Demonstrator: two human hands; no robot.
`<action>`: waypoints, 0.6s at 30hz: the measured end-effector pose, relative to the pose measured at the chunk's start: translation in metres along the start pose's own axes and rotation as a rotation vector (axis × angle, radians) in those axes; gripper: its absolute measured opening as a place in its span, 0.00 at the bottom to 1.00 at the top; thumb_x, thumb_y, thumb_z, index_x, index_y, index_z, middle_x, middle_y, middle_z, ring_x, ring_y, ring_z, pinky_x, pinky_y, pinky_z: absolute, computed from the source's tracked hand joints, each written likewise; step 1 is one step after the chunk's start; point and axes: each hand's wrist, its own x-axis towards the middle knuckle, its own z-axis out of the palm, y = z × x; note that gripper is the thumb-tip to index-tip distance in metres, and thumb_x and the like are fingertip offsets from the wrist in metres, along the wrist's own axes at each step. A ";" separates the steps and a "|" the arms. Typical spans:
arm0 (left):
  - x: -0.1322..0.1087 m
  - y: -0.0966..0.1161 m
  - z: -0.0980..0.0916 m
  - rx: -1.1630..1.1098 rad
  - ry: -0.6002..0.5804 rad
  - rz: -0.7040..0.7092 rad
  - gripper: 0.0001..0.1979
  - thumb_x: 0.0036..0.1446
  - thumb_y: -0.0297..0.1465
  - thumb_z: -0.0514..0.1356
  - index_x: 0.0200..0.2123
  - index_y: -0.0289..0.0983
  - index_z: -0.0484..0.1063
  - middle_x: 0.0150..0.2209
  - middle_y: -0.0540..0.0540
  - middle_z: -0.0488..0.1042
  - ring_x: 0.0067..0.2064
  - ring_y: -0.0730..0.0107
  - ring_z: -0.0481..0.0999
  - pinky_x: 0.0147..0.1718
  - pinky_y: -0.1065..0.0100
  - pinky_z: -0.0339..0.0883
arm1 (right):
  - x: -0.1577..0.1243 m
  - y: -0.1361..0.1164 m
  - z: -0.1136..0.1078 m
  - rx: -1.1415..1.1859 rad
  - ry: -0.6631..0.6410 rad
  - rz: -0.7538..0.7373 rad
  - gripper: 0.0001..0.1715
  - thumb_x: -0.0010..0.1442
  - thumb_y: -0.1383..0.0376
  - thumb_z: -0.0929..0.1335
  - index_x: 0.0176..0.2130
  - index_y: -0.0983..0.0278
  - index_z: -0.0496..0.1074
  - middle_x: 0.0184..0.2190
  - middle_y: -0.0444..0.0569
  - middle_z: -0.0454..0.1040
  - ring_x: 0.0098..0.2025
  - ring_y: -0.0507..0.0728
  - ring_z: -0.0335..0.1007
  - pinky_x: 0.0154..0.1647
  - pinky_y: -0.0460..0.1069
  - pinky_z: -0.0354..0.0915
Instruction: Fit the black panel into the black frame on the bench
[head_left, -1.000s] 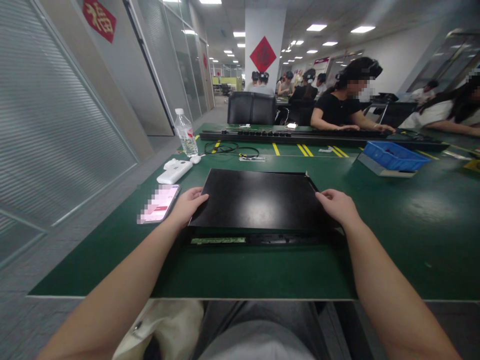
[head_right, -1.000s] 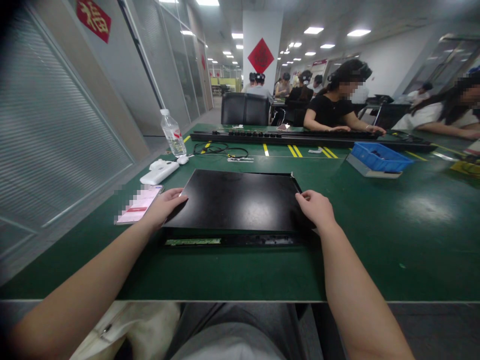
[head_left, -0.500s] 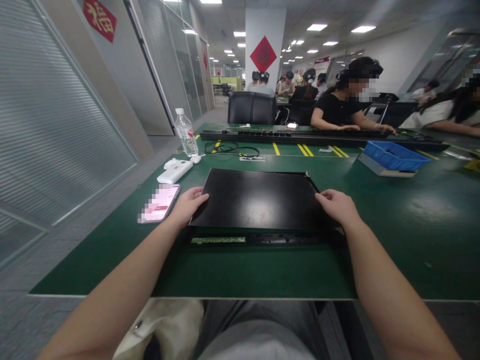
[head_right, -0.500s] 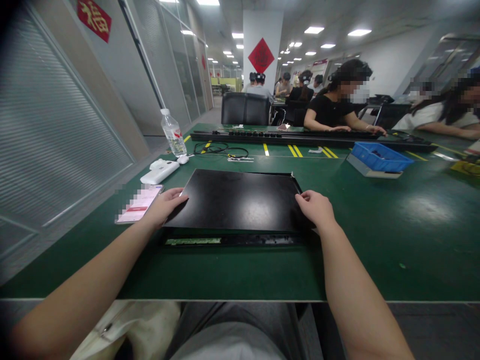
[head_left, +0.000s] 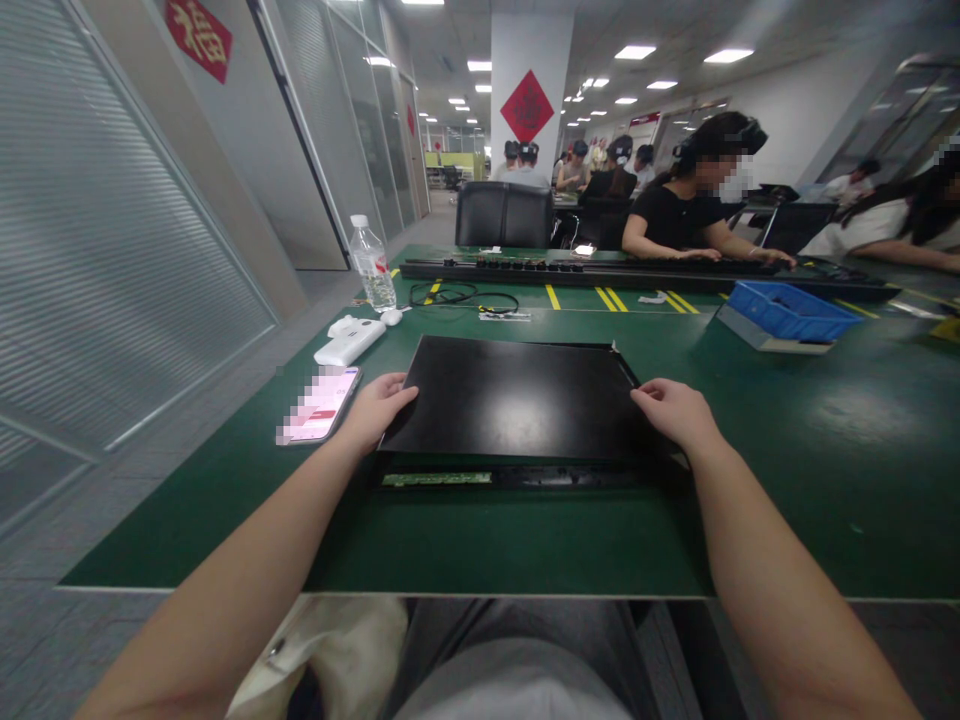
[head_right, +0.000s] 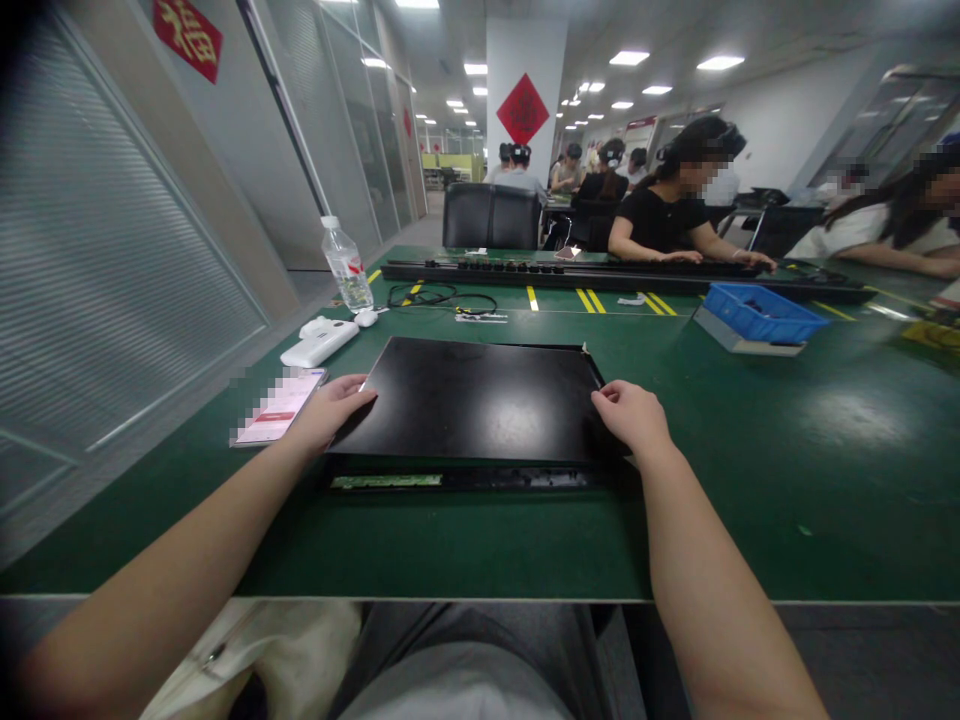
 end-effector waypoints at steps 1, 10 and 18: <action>0.000 0.000 0.000 0.001 -0.002 -0.001 0.12 0.55 0.22 0.65 0.43 0.35 0.73 0.38 0.43 0.85 0.44 0.59 0.86 0.46 0.63 0.79 | 0.000 0.000 0.000 -0.003 0.004 -0.003 0.17 0.61 0.55 0.67 0.39 0.61 0.82 0.39 0.53 0.82 0.41 0.63 0.78 0.40 0.53 0.68; -0.002 0.001 0.001 0.006 0.006 -0.003 0.15 0.52 0.23 0.69 0.44 0.36 0.74 0.39 0.42 0.85 0.43 0.58 0.86 0.46 0.62 0.78 | 0.001 0.001 0.000 -0.003 0.008 -0.012 0.17 0.61 0.55 0.68 0.38 0.61 0.82 0.38 0.53 0.82 0.40 0.62 0.77 0.38 0.52 0.67; -0.001 0.000 0.000 0.024 -0.011 0.002 0.13 0.56 0.23 0.65 0.45 0.35 0.73 0.39 0.43 0.85 0.45 0.59 0.86 0.45 0.63 0.78 | -0.001 -0.001 -0.002 -0.025 -0.001 -0.019 0.16 0.61 0.55 0.67 0.38 0.61 0.82 0.38 0.53 0.82 0.41 0.62 0.78 0.38 0.52 0.68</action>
